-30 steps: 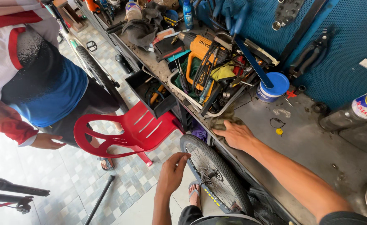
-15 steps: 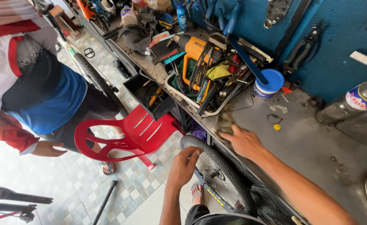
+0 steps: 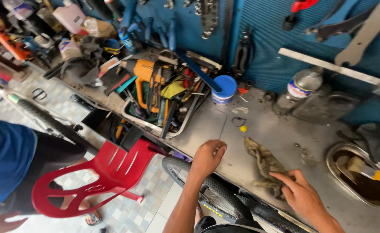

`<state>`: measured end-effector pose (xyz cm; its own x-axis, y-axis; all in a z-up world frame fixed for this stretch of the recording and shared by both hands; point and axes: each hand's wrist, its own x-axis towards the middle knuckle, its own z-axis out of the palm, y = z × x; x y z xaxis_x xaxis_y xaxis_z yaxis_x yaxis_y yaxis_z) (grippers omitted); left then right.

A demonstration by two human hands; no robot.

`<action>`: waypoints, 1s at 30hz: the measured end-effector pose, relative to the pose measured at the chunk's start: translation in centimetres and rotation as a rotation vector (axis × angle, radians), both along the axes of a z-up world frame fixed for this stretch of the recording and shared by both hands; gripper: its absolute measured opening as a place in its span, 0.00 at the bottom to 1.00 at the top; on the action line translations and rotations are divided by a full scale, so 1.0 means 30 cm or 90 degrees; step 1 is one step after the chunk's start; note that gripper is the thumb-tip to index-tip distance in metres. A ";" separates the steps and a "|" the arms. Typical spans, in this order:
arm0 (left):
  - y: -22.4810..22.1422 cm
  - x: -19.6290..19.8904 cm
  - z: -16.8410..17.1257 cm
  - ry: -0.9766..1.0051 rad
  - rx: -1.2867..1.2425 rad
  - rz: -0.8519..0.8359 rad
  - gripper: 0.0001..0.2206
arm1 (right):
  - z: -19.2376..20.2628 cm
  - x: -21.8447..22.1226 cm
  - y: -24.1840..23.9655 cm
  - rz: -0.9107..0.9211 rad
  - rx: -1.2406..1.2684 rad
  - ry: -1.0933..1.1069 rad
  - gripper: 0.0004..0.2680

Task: The person cleans various bicycle components at a workbench, using a brush and a cloth to wipe down the cassette and other small metal parts.

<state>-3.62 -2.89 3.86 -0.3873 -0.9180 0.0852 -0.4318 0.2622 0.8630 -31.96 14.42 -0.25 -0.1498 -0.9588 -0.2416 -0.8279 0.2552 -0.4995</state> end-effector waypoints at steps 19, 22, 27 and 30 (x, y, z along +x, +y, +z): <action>-0.382 -0.307 -0.510 -0.482 -0.377 -0.130 0.12 | -0.271 -0.249 0.322 -0.190 0.108 0.068 0.22; -0.364 -0.123 -0.459 -0.553 -0.359 -0.101 0.10 | -0.293 -0.287 0.214 -0.044 0.200 0.077 0.34; -0.182 0.058 -0.354 -0.495 -0.405 0.002 0.11 | -0.199 -0.202 0.025 0.038 -0.105 -0.020 0.22; -0.081 0.109 -0.324 -0.488 -0.407 0.034 0.12 | -0.060 -0.173 -0.270 -0.091 -0.047 -0.004 0.22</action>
